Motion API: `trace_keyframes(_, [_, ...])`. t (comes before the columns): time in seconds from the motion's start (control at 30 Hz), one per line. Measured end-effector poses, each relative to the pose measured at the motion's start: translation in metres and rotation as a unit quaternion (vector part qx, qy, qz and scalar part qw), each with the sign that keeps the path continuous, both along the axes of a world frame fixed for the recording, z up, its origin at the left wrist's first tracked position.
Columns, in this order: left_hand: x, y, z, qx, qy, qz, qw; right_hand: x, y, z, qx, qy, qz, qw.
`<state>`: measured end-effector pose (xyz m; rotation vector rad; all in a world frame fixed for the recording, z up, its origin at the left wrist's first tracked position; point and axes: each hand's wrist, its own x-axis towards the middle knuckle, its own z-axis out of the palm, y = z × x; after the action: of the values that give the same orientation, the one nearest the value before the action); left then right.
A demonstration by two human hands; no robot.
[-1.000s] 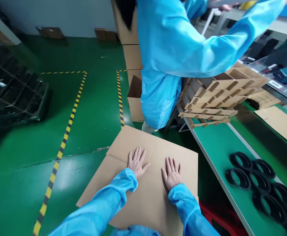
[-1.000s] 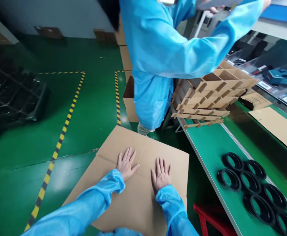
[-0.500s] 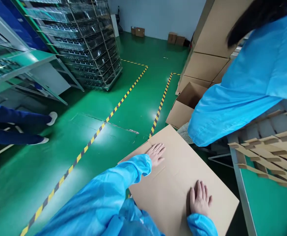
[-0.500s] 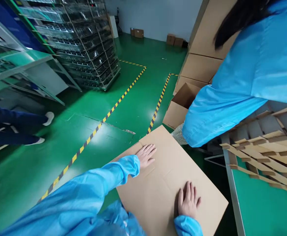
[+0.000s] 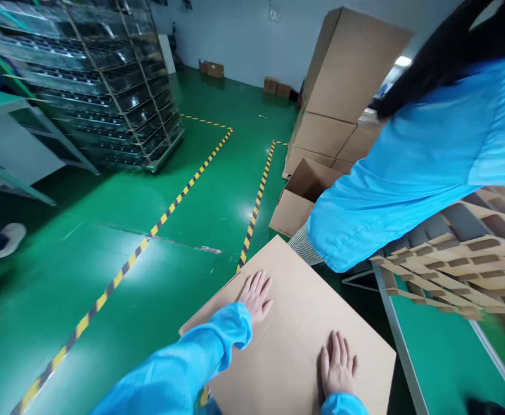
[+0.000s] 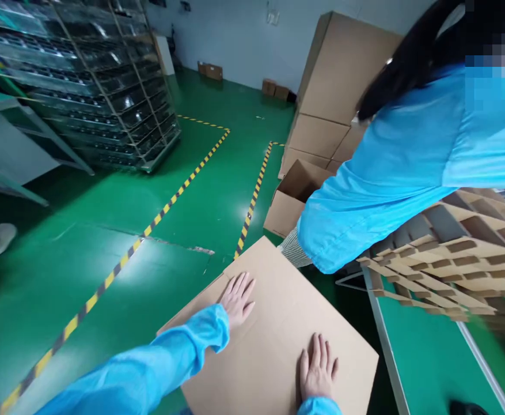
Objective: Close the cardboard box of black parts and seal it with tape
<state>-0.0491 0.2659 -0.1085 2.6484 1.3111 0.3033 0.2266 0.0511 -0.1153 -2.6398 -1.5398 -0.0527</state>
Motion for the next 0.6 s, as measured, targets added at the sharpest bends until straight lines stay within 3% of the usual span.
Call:
trace_keyframes(0.13, [-0.005,0.008,-0.009,0.01,0.011,-0.013,1.0,-0.008,0.015,-0.007,0.021,0.021,-0.013,0.999])
trace_keyframes(0.23, [-0.009,0.013,-0.015,0.026,0.02,-0.027,0.999,-0.057,0.06,0.002,0.081,0.082,-0.016,0.993])
trace_keyframes(0.33, [-0.012,0.013,-0.025,0.039,0.035,-0.039,0.998,-0.125,0.112,0.018,0.173,0.156,0.054,0.971])
trace_keyframes(0.4, [-0.013,0.013,-0.035,0.036,0.041,-0.027,0.998,-0.155,0.139,0.025,0.175,0.172,0.139,0.96])
trace_keyframes(0.5, [-0.016,0.02,-0.052,0.033,0.036,-0.038,0.998,-0.164,0.161,0.026,0.172,0.152,0.191,0.954])
trace_keyframes(0.6, [-0.022,0.031,-0.058,0.022,0.028,-0.066,0.997,-0.157,0.164,0.02,0.177,0.127,0.178,0.96])
